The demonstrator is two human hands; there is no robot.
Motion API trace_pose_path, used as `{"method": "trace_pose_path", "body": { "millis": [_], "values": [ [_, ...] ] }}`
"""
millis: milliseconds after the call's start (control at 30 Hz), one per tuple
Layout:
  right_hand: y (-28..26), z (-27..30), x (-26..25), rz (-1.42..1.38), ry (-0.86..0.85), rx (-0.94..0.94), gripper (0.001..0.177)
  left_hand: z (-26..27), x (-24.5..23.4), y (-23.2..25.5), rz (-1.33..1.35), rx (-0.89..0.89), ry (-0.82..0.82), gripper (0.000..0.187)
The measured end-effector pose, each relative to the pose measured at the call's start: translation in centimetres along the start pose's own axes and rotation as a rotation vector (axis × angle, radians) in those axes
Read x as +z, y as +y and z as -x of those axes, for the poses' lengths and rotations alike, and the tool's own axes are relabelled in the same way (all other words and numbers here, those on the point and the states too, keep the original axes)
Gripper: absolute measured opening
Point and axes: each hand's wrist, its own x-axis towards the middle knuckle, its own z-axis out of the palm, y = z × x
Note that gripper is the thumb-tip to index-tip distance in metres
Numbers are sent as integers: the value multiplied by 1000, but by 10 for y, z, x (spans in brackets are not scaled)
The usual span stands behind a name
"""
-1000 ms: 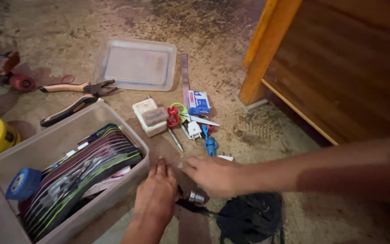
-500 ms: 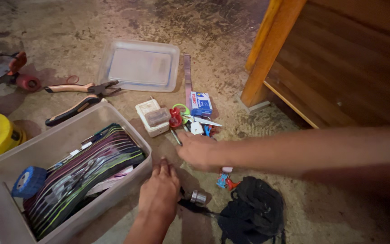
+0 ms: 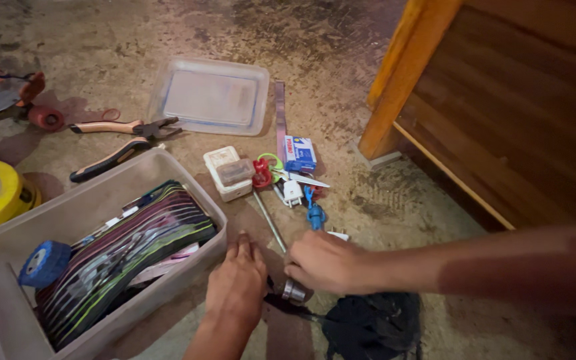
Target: The person sorts various small items from a pile on the floor into a clear plastic container. They handle a metal rod, a pencil, a striped pouch, a roll of blue tape, a small lock, and several small plastic parts, placing them one by one into the container.
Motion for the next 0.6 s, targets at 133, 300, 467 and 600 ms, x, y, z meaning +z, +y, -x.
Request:
{"method": "trace_pose_path", "body": {
  "millis": [133,300,467,600],
  "values": [
    [6,-15,-17,47,100,18,38,-2,2,1,-60,39,29,53],
    [19,-32,-19,166,-20,130,47,2,-3,1,-77,57,12,54],
    [21,-33,-5,221,83,94,41,7,-9,2,-47,41,-15,64],
    [29,-31,-2,193,22,65,40,8,-12,2,-50,49,-44,74]
  ]
}}
